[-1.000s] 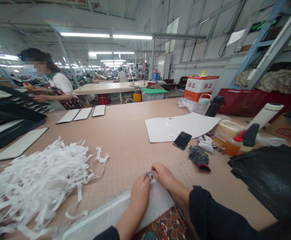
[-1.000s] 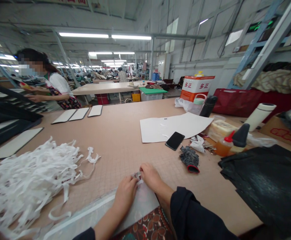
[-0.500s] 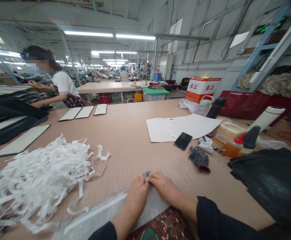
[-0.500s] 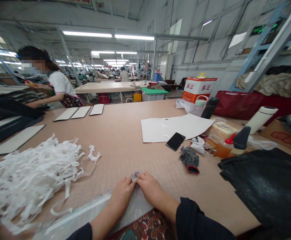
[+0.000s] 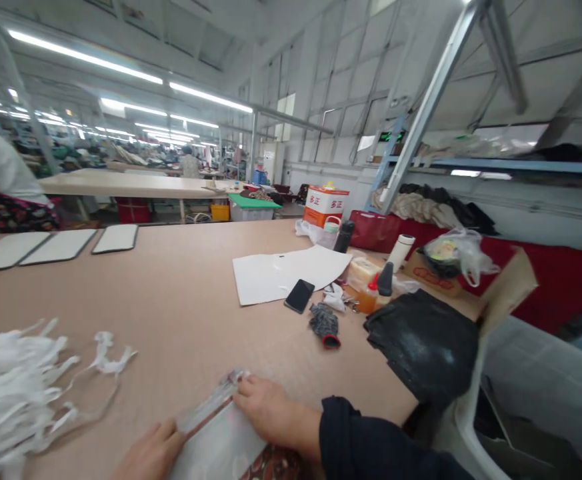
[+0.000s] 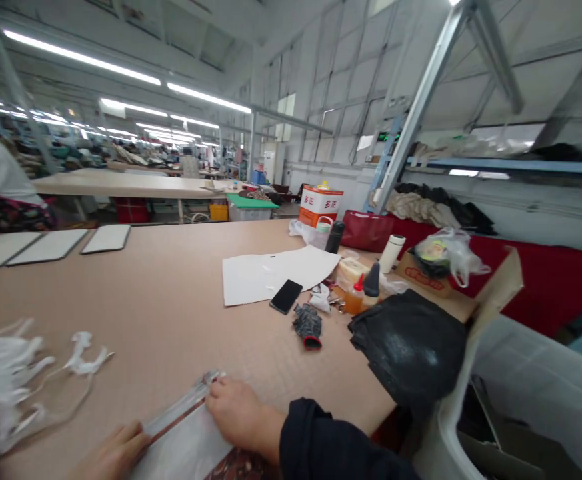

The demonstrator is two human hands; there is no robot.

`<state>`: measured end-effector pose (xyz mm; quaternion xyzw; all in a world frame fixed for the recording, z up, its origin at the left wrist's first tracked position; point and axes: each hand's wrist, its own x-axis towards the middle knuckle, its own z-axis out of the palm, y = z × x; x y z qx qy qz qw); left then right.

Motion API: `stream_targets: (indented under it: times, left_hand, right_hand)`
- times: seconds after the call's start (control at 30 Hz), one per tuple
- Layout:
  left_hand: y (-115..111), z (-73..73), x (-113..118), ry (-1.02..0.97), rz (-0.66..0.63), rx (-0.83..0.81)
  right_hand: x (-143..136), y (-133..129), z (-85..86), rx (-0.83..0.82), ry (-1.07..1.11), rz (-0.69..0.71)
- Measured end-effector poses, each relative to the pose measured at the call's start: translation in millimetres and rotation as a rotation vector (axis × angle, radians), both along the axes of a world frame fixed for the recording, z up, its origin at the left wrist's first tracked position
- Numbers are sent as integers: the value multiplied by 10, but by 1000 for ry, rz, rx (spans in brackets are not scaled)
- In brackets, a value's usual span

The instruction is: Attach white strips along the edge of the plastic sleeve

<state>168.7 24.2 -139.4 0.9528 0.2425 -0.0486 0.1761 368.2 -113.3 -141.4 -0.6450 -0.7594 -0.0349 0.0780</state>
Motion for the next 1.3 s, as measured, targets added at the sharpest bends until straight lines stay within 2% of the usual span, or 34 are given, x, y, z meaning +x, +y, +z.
stream_targets:
  times: [0.1,0.2,0.33,0.4,0.47,0.53,0.63,0.7,0.8,0.9,0.97,1.03,1.2,1.3]
  left_hand:
    - [29,148,-258,24,28,9]
    - [19,239,-398,6,58,33]
    - [-66,217,-413,69,45,135]
    - [-111,183,-415,59,6,210]
    - [-130,165,-442,36,-28,260]
    - [-107,175,-497,36,-27,255]
    - [4,227,-624,42,24,154]
    - [97,263,-723,44,60,99]
    - [183,306,-844,61,105,85]
    - [156,335,-898,46,127,109]
    - [100,340,-921,27,133,133]
    - [52,329,-961,19,142,147]
    - [44,255,-1147,28,170,155]
    - [64,184,-1230,8,170,187]
  right_hand:
    - [-59,69,27,-50,82,-92]
    - [-262,231,-15,-77,115,-159]
    - [-657,357,-139,-15,119,-9]
    - [-731,324,-191,31,96,66]
    - [-648,227,-218,57,61,72]
    - [-440,95,-215,53,42,21]
    - [-119,-47,-156,-1,55,-51]
    - [-56,-25,-87,-65,36,-94]
    - [-307,193,31,-153,-10,-122]
    - [-817,481,101,-156,76,-4]
    - [-1135,622,85,-124,158,76]
    - [-1340,703,20,-107,210,102]
    - [-1410,759,-181,-93,323,79]
    - [-1416,776,-243,-47,309,84]
